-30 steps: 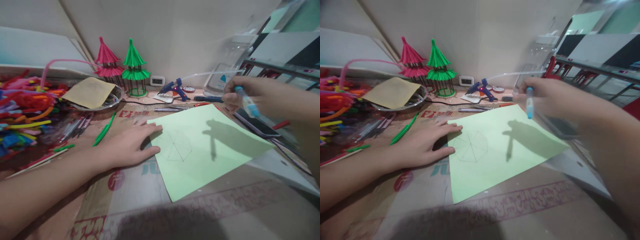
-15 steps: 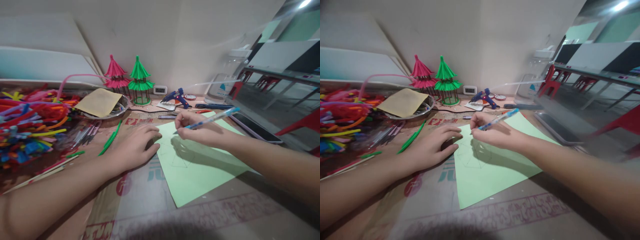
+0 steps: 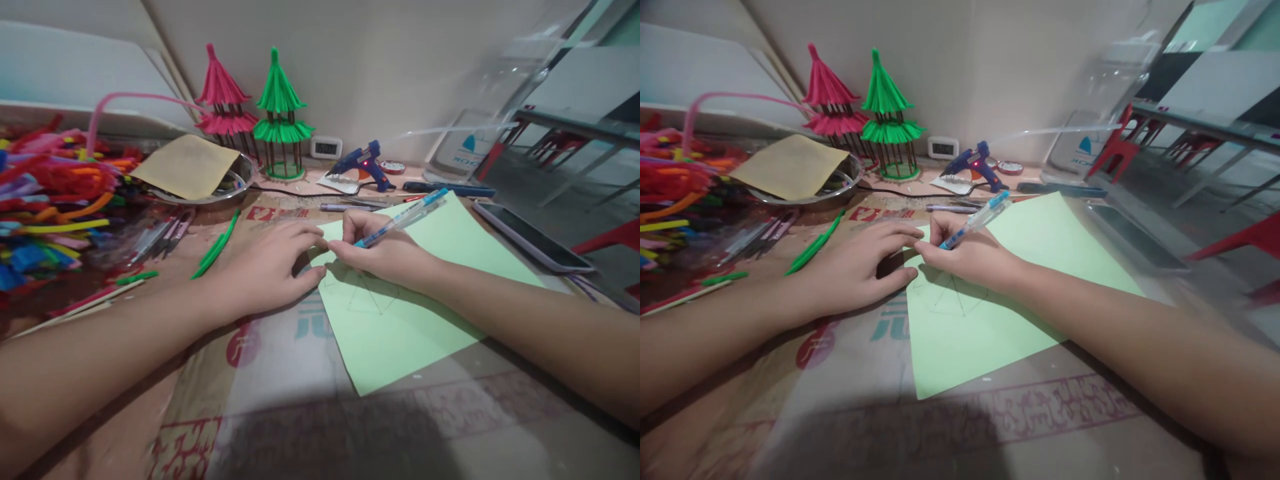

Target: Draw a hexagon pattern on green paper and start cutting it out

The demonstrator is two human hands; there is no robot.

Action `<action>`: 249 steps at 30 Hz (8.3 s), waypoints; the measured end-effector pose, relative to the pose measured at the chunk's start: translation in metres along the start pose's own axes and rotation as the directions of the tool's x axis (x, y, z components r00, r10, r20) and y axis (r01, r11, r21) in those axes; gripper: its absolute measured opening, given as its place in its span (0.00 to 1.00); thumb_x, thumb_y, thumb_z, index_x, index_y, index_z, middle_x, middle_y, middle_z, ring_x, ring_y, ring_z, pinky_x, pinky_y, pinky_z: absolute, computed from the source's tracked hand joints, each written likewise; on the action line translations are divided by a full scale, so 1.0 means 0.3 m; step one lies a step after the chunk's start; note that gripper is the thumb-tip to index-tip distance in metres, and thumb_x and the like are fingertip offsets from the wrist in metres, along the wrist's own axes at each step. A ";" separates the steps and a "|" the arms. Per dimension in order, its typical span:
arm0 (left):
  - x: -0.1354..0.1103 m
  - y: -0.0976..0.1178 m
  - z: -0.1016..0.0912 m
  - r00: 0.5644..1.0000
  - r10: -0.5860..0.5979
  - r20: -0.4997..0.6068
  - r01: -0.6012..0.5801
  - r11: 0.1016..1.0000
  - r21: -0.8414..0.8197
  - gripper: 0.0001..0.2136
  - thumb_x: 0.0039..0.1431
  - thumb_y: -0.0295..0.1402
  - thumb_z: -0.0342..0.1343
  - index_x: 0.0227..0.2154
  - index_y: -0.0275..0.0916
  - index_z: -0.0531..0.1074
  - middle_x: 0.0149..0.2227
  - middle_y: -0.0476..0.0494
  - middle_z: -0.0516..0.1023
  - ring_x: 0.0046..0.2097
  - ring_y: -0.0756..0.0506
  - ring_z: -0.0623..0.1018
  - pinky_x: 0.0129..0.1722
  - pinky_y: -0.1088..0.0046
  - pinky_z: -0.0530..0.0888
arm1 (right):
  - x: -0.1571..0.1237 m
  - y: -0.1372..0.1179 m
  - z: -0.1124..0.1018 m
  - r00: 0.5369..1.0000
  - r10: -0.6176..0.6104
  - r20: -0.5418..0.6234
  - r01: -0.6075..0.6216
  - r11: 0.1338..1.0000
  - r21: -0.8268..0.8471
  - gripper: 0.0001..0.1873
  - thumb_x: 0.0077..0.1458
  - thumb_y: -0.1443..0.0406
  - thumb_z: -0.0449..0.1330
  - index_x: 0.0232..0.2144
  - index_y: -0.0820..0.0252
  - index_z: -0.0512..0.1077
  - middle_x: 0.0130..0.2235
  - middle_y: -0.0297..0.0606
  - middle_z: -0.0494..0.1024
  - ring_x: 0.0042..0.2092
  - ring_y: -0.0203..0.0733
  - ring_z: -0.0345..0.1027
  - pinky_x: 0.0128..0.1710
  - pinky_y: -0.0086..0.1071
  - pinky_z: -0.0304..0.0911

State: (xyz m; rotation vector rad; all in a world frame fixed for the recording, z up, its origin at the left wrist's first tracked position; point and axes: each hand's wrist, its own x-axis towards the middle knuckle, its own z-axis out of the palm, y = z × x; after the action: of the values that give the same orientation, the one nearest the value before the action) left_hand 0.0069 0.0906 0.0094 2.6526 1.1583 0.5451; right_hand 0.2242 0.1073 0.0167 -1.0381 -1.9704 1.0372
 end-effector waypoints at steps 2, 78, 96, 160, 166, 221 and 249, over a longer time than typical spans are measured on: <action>0.001 0.001 -0.002 1.000 -0.001 0.006 0.001 1.000 -0.001 0.19 0.66 0.43 0.52 0.52 0.35 0.75 0.59 0.33 0.74 0.63 0.34 0.71 0.64 0.50 0.67 | 0.000 -0.004 0.005 1.000 0.026 -0.003 -0.026 0.999 -0.023 0.16 0.57 0.63 0.64 0.24 0.55 0.60 0.20 0.23 0.64 0.21 0.29 0.55 0.22 0.28 0.50; 0.003 -0.011 0.003 0.997 0.074 -0.027 -0.074 0.997 0.011 0.17 0.68 0.44 0.50 0.51 0.40 0.73 0.58 0.34 0.75 0.62 0.35 0.72 0.63 0.53 0.68 | -0.102 -0.059 -0.033 0.990 0.009 0.140 -0.002 0.999 -0.051 0.16 0.55 0.67 0.63 0.22 0.55 0.60 0.18 0.24 0.64 0.21 0.31 0.55 0.22 0.29 0.50; 0.007 -0.011 0.000 0.999 0.054 0.000 -0.054 0.999 0.007 0.17 0.67 0.43 0.51 0.51 0.41 0.73 0.59 0.35 0.75 0.62 0.35 0.72 0.63 0.52 0.67 | -0.102 -0.054 -0.013 0.985 -0.060 0.161 0.079 0.990 -0.114 0.16 0.53 0.69 0.60 0.21 0.55 0.57 0.21 0.24 0.59 0.24 0.30 0.50 0.23 0.30 0.46; 0.009 -0.018 -0.003 1.000 0.024 0.019 -0.025 0.998 0.056 0.21 0.68 0.48 0.49 0.52 0.39 0.74 0.61 0.36 0.74 0.64 0.34 0.71 0.65 0.52 0.65 | -0.169 -0.018 -0.077 0.991 -0.080 0.102 0.101 0.972 -0.211 0.16 0.53 0.68 0.60 0.21 0.55 0.57 0.21 0.24 0.59 0.23 0.30 0.51 0.22 0.28 0.47; 0.011 -0.013 -0.002 1.000 0.006 0.022 -0.007 0.998 0.057 0.20 0.68 0.48 0.48 0.52 0.41 0.73 0.61 0.37 0.74 0.65 0.35 0.70 0.65 0.52 0.65 | -0.174 -0.021 -0.078 0.993 -0.051 0.105 0.072 0.974 -0.213 0.16 0.53 0.68 0.60 0.21 0.55 0.57 0.22 0.24 0.60 0.23 0.31 0.51 0.23 0.29 0.47; 0.008 -0.026 -0.004 0.999 0.031 0.017 -0.032 0.998 0.050 0.22 0.69 0.49 0.48 0.52 0.39 0.74 0.60 0.33 0.74 0.63 0.33 0.72 0.63 0.48 0.67 | -0.169 0.024 -0.129 1.000 0.006 -0.028 -0.011 0.978 -0.207 0.15 0.51 0.68 0.61 0.21 0.55 0.57 0.21 0.25 0.59 0.24 0.31 0.50 0.23 0.31 0.46; 0.008 -0.028 -0.001 1.000 0.025 0.013 -0.025 0.998 0.051 0.23 0.69 0.50 0.48 0.53 0.38 0.74 0.60 0.34 0.74 0.64 0.32 0.71 0.64 0.48 0.67 | -0.170 0.016 -0.132 0.998 0.009 -0.061 -0.021 0.979 -0.201 0.15 0.51 0.66 0.61 0.20 0.54 0.58 0.20 0.25 0.60 0.23 0.32 0.51 0.23 0.31 0.46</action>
State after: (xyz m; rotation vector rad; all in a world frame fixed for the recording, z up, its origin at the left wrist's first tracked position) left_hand 0.0027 0.0981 0.0078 2.7128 1.1519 0.5100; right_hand 0.2819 0.0779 0.0211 -1.1797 -2.0537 0.8161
